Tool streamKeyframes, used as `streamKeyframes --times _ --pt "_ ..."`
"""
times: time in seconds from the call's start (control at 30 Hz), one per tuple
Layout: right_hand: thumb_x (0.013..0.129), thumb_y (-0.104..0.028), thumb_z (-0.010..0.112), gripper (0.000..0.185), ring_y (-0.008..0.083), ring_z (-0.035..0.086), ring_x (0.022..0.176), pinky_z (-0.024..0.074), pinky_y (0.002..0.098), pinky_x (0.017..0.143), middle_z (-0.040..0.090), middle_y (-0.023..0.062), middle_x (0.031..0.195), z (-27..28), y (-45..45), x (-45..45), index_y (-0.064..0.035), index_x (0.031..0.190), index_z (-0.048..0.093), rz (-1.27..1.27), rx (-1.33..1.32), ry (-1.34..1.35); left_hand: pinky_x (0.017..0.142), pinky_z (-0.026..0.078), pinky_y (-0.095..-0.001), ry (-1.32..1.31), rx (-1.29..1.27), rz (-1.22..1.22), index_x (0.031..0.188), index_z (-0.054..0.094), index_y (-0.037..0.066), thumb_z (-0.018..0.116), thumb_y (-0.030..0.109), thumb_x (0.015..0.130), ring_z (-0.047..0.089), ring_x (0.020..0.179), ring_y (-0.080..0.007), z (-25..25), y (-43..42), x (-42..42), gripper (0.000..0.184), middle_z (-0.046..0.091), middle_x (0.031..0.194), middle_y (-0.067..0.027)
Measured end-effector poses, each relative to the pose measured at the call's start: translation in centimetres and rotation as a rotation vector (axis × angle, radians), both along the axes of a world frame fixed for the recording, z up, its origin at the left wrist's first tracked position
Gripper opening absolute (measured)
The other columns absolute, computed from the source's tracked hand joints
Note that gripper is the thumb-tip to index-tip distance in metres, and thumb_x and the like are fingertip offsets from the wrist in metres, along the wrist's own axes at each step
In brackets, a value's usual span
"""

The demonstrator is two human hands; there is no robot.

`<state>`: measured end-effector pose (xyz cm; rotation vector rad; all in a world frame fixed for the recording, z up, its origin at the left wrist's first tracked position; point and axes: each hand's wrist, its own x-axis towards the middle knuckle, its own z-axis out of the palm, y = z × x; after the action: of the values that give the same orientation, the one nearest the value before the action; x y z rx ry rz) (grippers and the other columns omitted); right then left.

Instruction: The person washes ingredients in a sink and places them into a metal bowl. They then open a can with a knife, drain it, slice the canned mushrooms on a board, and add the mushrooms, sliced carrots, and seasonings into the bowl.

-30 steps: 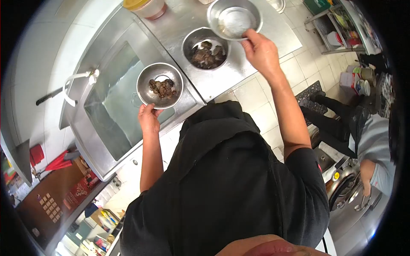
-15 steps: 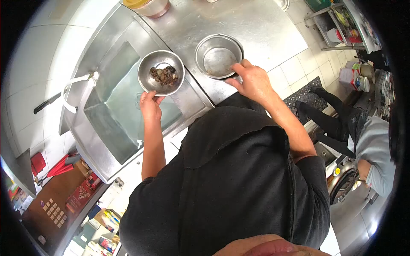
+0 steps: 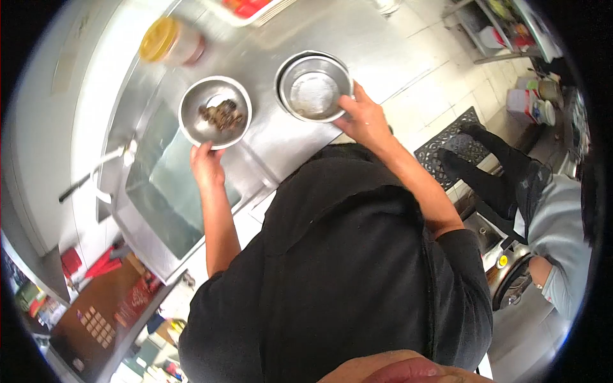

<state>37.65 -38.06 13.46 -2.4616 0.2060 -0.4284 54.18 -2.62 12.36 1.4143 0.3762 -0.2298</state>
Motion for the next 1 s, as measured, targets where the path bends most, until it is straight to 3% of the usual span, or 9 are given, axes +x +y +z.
streamKeyframes --times 0.07,0.23,0.33,0.37,0.47,0.5,0.73,0.87,1.0 --pt "0.073 -0.029 0.083 0.037 0.0351 0.067 0.094 0.0574 0.0423 0.077 0.054 0.0227 0.129 0.2 -5.1 0.7 -0.0127 0.098 0.061 -0.020 0.044 -0.014 0.088 0.054 -0.0420 -0.010 0.019 0.009 0.130 0.050 -0.004 0.055 0.004 0.089 0.059 0.111 -0.0267 1.3 -4.5 -0.8 0.042 0.057 0.126 -0.0160" --pt "0.072 -0.035 0.083 0.042 0.0396 0.064 0.094 0.0553 0.0457 0.075 0.054 0.0204 0.118 1.7 -16.3 0.7 -0.0126 0.099 0.060 -0.075 0.067 -0.041 0.093 0.052 -0.0475 -0.058 -0.051 0.006 0.123 0.051 -0.002 0.058 0.002 0.085 0.056 0.113 -0.0317 3.2 -14.8 -1.0 0.038 0.056 0.123 -0.0176" --pt "0.070 -0.036 0.084 0.046 0.0422 0.063 0.092 0.0546 0.0468 0.072 0.054 0.0216 0.118 3.4 -23.2 -1.7 -0.0092 0.096 0.057 -0.126 0.082 -0.096 0.090 0.054 -0.0468 -0.057 -0.069 -0.019 0.108 0.054 -0.001 0.054 0.001 0.086 0.057 0.108 -0.0289 5.9 -23.2 -2.1 0.022 0.056 0.119 -0.0168" --pt "0.069 -0.036 0.084 0.046 0.0418 0.063 0.091 0.0546 0.0460 0.071 0.055 0.0209 0.116 3.4 -25.2 -2.3 -0.0088 0.095 0.057 -0.165 0.055 -0.093 0.090 0.057 -0.0414 -0.038 -0.101 -0.061 0.115 0.053 0.000 0.055 0.001 0.087 0.060 0.104 -0.0243 5.5 -24.9 -2.2 0.028 0.058 0.115 -0.0125" --pt "0.070 -0.036 0.085 0.045 0.0379 0.065 0.090 0.0549 0.0453 0.071 0.056 0.0184 0.113 3.4 -30.5 -3.0 -0.0090 0.093 0.059 -0.226 0.083 -0.005 0.073 0.062 -0.0335 -0.005 -0.169 -0.157 0.104 0.054 0.003 0.056 0.001 0.087 0.064 0.086 -0.0194 4.3 -31.1 -2.0 0.017 0.061 0.104 -0.0083" --pt "0.070 -0.036 0.085 0.044 0.0374 0.065 0.090 0.0549 0.0451 0.070 0.057 0.0179 0.112 3.4 -32.3 -3.5 -0.0091 0.093 0.059 -0.253 0.091 -0.013 0.060 0.062 -0.0281 -0.006 -0.183 -0.143 0.098 0.054 0.006 0.056 0.001 0.087 0.065 0.074 -0.0159 4.0 -33.8 -2.2 0.012 0.063 0.095 -0.0053" --pt "0.066 -0.032 0.088 0.043 0.0331 0.066 0.083 0.0539 0.0425 0.068 0.061 0.0140 0.101 3.6 -44.2 -4.3 -0.0089 0.091 0.061 -0.450 0.106 -0.103 0.059 0.063 -0.0293 0.041 -0.233 -0.322 0.092 0.056 0.007 0.056 0.001 0.087 0.068 0.071 -0.0155 2.1 -48.9 -0.3 0.008 0.067 0.090 -0.0071" --pt "0.065 -0.030 0.090 0.043 0.0294 0.064 0.076 0.0531 0.0398 0.067 0.062 0.0122 0.095 2.7 -52.3 -4.1 -0.0083 0.090 0.062 -0.575 0.089 -0.113 0.061 0.062 -0.0323 0.089 -0.230 -0.438 0.099 0.056 0.007 0.057 0.002 0.086 0.065 0.078 -0.0170 0.9 -58.0 1.9 0.015 0.064 0.094 -0.0047" --pt "0.065 -0.028 0.090 0.042 0.0266 0.063 0.073 0.0527 0.0381 0.065 0.061 0.0116 0.088 1.4 -60.9 -3.2 -0.0076 0.088 0.062 -0.679 0.032 -0.112 0.057 0.060 -0.0319 0.115 -0.251 -0.435 0.088 0.056 0.008 0.056 0.002 0.086 0.065 0.074 -0.0163 -2.2 -67.2 5.8 0.007 0.065 0.088 -0.0046"
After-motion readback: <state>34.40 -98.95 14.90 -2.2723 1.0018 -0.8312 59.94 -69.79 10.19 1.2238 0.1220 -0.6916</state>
